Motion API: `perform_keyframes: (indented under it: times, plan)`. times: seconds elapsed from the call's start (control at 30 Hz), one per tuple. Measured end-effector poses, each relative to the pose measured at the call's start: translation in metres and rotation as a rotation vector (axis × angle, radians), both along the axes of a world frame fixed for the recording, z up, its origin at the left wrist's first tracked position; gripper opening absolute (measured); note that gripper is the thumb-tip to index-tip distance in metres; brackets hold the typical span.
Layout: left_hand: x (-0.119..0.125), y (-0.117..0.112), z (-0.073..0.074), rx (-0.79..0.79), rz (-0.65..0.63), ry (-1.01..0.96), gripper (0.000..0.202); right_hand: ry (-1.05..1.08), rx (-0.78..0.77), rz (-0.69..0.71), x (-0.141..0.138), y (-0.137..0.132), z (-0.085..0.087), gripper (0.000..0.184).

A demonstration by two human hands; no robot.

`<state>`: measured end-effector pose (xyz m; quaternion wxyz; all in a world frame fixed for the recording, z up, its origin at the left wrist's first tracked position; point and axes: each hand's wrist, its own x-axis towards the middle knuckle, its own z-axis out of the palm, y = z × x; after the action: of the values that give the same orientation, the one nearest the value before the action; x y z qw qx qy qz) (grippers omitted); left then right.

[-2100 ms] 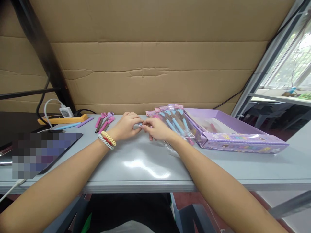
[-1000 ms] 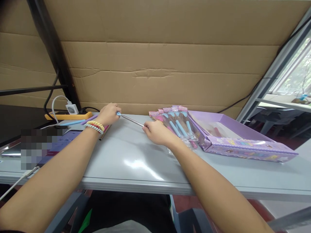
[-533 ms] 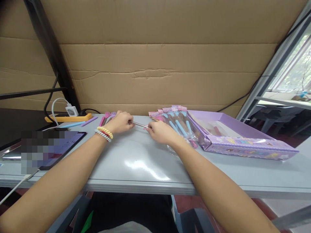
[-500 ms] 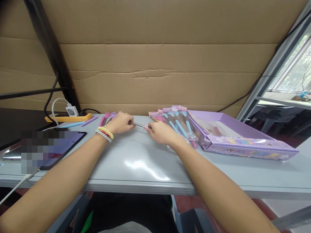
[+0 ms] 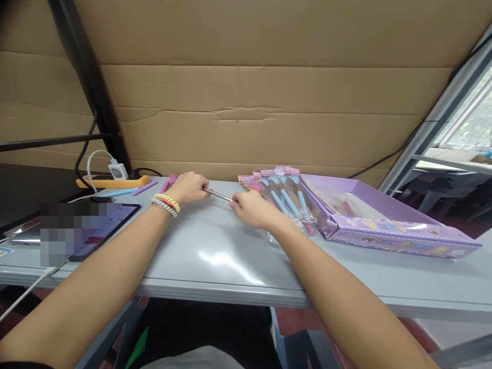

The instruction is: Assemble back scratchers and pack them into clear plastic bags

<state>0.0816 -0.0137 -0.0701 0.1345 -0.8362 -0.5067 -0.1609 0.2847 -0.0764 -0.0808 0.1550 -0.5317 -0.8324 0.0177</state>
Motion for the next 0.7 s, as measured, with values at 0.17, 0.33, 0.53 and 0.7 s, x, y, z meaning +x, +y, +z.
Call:
perform_keyframes:
  times: [0.17, 0.33, 0.53, 0.7]
  plan:
    - [-0.006, 0.004, 0.002, 0.003, 0.008, -0.032, 0.012, -0.003, -0.020, 0.031, -0.004, -0.001, 0.002, 0.027]
    - [-0.013, 0.008, 0.002, -0.028, 0.040, -0.065, 0.012, -0.029, -0.044, 0.037, -0.007, -0.002, 0.004, 0.027]
    - [-0.018, 0.014, -0.002, -0.065, 0.033, -0.068, 0.015, -0.033, -0.059, 0.041, -0.004, -0.002, 0.003, 0.023]
    - [-0.007, 0.003, -0.004, 0.286, -0.079, -0.155, 0.053, 0.116, 0.084, -0.181, 0.005, 0.002, 0.004, 0.027]
